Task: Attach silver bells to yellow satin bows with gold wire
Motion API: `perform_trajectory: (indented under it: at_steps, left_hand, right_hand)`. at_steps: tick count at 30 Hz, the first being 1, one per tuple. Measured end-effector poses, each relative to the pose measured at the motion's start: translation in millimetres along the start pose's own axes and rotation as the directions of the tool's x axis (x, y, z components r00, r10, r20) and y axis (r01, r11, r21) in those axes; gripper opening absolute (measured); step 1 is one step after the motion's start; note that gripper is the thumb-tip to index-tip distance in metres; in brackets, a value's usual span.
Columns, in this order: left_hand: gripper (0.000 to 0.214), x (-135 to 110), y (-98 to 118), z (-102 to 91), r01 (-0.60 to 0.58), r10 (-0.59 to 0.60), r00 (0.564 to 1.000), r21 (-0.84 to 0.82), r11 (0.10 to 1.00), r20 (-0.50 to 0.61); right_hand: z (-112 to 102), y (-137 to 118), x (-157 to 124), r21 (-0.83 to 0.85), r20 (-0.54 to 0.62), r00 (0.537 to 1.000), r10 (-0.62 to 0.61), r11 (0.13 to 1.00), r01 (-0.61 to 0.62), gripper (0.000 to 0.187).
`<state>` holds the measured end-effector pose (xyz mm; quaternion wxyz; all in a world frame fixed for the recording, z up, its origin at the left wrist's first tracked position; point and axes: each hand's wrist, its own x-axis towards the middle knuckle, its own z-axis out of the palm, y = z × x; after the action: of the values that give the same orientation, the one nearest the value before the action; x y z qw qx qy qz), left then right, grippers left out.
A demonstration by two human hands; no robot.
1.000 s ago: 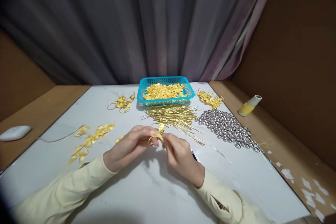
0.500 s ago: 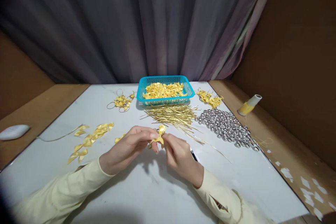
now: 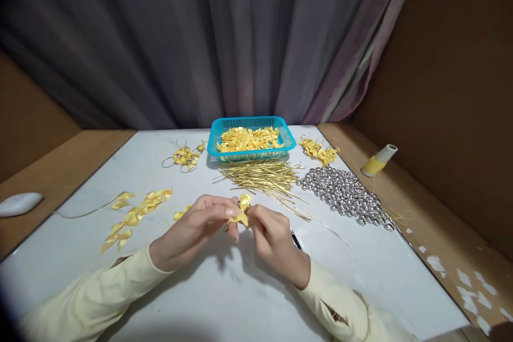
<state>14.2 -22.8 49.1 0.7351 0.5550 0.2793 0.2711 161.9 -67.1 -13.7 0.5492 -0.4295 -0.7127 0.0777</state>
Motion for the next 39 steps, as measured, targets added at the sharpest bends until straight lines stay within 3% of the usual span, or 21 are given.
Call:
perform_trajectory:
  at_steps: [22, 32, 39]
  left_hand:
    - [0.027, -1.9, 0.0, 5.2, 0.002, -0.001, 1.000, 0.053, 0.999, -0.017]
    - [0.027, -1.8, 3.5, 0.0, -0.013, 0.014, 0.999, 0.043, 0.999, -0.029]
    - [0.031, -0.2, 5.0, -4.1, -0.024, 0.024, 1.000, 0.012, 1.000, -0.019]
  right_hand:
    - [2.2, -5.1, 0.3, -0.008, -0.116, 0.993, -0.026, 1.000, 0.025, 0.021]
    - [0.8, -5.2, 1.5, 0.082, 0.012, 0.999, 0.049, 0.995, -0.050, 0.012]
    - [-5.0, 0.4, 1.4, 0.023, 0.011, 0.999, -0.050, 0.998, 0.050, 0.018]
